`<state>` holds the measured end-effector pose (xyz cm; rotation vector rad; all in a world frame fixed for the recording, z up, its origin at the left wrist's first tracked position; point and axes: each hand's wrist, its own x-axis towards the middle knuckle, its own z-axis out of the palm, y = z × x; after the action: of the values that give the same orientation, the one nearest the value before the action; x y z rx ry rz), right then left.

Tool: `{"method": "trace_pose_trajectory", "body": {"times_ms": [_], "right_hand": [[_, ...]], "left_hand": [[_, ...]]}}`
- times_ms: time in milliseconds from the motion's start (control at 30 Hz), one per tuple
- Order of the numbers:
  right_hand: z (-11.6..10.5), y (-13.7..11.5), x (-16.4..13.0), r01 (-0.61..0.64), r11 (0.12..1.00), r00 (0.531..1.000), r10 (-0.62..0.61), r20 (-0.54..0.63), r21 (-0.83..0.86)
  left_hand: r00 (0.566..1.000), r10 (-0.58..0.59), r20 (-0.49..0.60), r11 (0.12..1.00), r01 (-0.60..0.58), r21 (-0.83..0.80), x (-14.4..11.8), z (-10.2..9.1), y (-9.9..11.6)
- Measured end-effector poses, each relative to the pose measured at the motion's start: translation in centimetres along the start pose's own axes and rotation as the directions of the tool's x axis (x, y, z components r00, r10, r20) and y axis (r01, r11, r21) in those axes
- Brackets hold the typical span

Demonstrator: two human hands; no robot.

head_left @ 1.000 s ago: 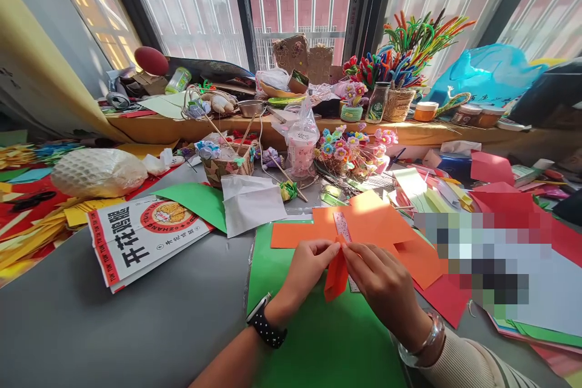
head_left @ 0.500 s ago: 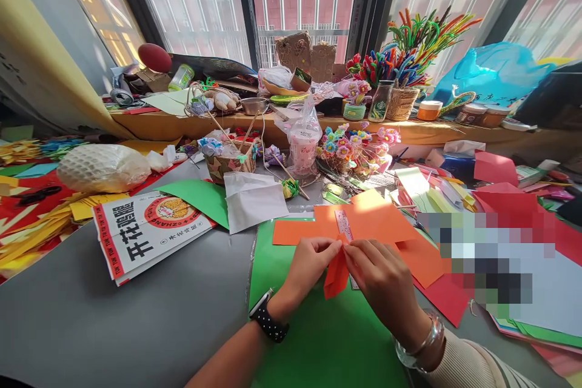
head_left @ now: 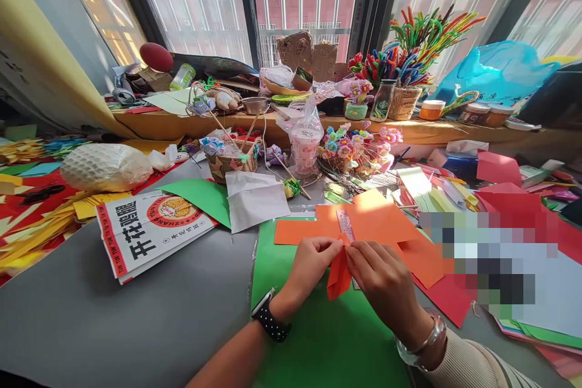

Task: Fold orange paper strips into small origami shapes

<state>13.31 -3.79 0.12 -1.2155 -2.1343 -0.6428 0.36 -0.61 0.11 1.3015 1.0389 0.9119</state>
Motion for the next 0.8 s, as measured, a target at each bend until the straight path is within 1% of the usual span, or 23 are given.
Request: {"method": "trace_pose_trajectory", "body": {"times_ms": [367, 500, 667, 733, 800], "right_hand": [[0.02, -0.01, -0.09, 0.015, 1.000, 1.000, -0.015, -0.012, -0.003], [-0.10, 0.03, -0.07, 0.010, 1.000, 1.000, -0.010, 0.007, 0.002], [-0.17, 0.11, -0.07, -0.027, 0.999, 0.999, 0.026, 0.037, 0.029], [-0.22, 0.15, -0.05, -0.053, 0.997, 0.998, 0.052, 0.031, 0.048], [-0.32, 0.28, -0.03, -0.096, 0.989, 0.995, 0.095, 0.017, 0.110]], "left_hand": [[1.000, -0.004, 0.004, 0.999, 0.004, -0.038, 0.03, -0.12, -0.18], [1.000, -0.007, 0.005, 0.999, 0.008, -0.045, 0.07, -0.04, -0.14], [1.000, -0.008, 0.010, 0.998, 0.009, -0.066, 0.08, 0.00, -0.19], [1.000, -0.006, 0.010, 0.997, 0.007, -0.083, 0.09, -0.03, -0.24], [1.000, -0.016, 0.010, 0.996, 0.016, -0.091, 0.08, -0.08, -0.23]]}}
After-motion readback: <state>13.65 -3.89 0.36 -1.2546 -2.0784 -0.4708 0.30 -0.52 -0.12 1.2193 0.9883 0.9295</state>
